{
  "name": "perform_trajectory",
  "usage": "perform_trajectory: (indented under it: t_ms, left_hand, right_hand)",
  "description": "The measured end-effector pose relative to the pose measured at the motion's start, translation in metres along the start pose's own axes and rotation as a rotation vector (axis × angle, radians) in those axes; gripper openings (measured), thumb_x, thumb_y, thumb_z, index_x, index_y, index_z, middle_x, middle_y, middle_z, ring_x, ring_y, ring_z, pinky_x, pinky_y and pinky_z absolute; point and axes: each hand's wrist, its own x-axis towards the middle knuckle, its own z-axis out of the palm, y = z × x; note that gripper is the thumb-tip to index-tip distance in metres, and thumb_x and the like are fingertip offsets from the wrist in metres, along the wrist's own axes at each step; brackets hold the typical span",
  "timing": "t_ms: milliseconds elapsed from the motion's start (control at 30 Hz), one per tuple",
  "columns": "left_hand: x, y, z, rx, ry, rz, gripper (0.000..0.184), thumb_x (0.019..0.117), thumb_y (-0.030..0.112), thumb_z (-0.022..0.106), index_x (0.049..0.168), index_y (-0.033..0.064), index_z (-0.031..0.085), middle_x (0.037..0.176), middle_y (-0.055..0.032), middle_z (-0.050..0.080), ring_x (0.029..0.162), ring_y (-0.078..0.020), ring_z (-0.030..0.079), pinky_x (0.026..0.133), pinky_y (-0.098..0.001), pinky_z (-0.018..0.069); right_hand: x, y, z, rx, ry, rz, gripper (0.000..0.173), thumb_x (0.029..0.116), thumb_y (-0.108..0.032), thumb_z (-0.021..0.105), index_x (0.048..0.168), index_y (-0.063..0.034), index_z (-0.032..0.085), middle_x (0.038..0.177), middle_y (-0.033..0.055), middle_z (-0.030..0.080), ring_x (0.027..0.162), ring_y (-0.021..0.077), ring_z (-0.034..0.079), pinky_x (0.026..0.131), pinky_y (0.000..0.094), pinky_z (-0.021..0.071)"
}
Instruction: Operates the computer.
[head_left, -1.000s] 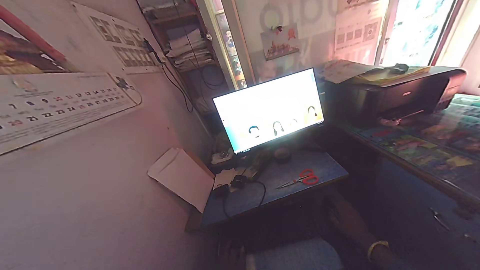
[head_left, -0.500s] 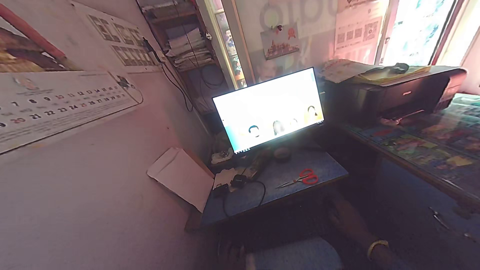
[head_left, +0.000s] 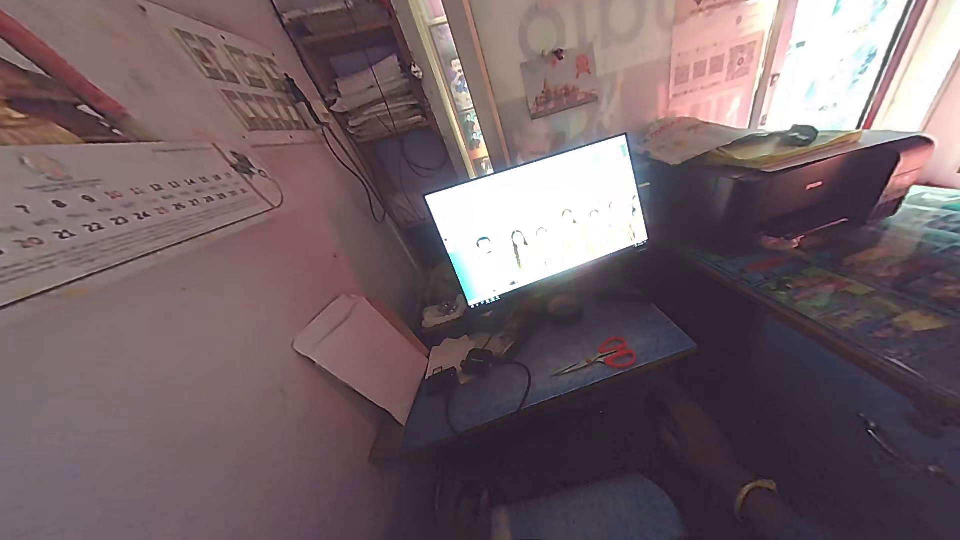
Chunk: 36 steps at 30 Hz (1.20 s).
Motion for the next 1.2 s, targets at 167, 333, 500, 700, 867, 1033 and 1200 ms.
perform_trajectory:
  t_ms: [167,333,500,700,867,1033,1200]
  left_hand:
    - [0.0001,0.0018,-0.0003,0.012,0.002,-0.003,0.043,0.1025,0.038,0.057,0.107,-0.0012,0.074,0.143,-0.0211,0.058,0.13,-0.0391,0.058,0.109,-0.0525,0.0466]
    - [-0.0013,0.0023,-0.0008,0.009,0.002,-0.002,0.043,0.1026,0.037,0.057,0.109,-0.002,0.074,0.143,-0.0215,0.058,0.131,-0.0393,0.058,0.11,-0.0525,0.0457]
    - [0.0,0.0021,-0.0014,0.028,-0.016,-0.001,0.045,0.1027,0.038,0.056,0.108,-0.0024,0.073,0.144,-0.022,0.058,0.13,-0.0395,0.058,0.109,-0.0535,0.0458]
    - [-0.0003,0.0025,-0.0018,0.034,-0.001,0.015,0.045,0.1028,0.039,0.056,0.109,-0.0021,0.073,0.143,-0.0222,0.058,0.13,-0.0394,0.058,0.109,-0.0538,0.046]
    - [0.0009,0.0028,-0.0026,0.03,-0.012,0.005,0.044,0.1028,0.038,0.056,0.11,-0.0024,0.073,0.143,-0.0212,0.058,0.131,-0.04,0.057,0.11,-0.0542,0.045]
    - [0.0017,0.0041,-0.0047,0.013,0.013,0.011,0.043,0.1018,0.037,0.058,0.109,-0.0022,0.074,0.142,-0.0222,0.059,0.13,-0.0395,0.058,0.109,-0.0545,0.0461]
    - [0.0046,0.0048,-0.0051,0.044,-0.018,-0.009,0.046,0.1027,0.041,0.053,0.113,0.0023,0.075,0.142,-0.0201,0.06,0.134,-0.0383,0.055,0.113,-0.0518,0.043]
  right_hand:
    - [0.0004,0.0022,0.0024,-0.006,0.002,-0.011,0.061,0.0983,-0.042,0.056,0.15,-0.0099,0.05,0.155,0.0174,0.048,0.144,0.0351,0.045,0.118,0.0498,0.0379]
    - [0.0005,0.0048,0.006,-0.022,0.016,-0.035,0.062,0.0986,-0.042,0.054,0.153,-0.0135,0.049,0.156,0.0155,0.047,0.145,0.0341,0.044,0.119,0.05,0.0374]
    - [0.001,0.0059,0.0062,-0.005,0.028,-0.038,0.062,0.0979,-0.04,0.056,0.153,-0.012,0.048,0.156,0.0167,0.047,0.144,0.0355,0.045,0.118,0.0506,0.0376]
    - [0.0027,0.0084,0.0087,-0.021,0.031,-0.051,0.062,0.0981,-0.042,0.055,0.153,-0.0126,0.048,0.158,0.0152,0.045,0.146,0.0345,0.043,0.119,0.0503,0.0363]
    - [0.0029,0.0094,0.0095,-0.015,0.051,-0.046,0.064,0.0976,-0.042,0.056,0.152,-0.0094,0.048,0.157,0.0166,0.046,0.145,0.0347,0.044,0.119,0.0498,0.0368]
    - [0.0024,0.0064,0.0065,-0.004,0.047,-0.027,0.067,0.0972,-0.042,0.057,0.153,-0.0067,0.046,0.158,0.0171,0.045,0.146,0.0341,0.043,0.12,0.05,0.036]
    - [0.0047,0.0046,0.0047,-0.052,0.02,-0.021,0.064,0.0979,-0.044,0.055,0.151,-0.0082,0.05,0.16,0.017,0.042,0.148,0.0338,0.04,0.12,0.0501,0.0355]
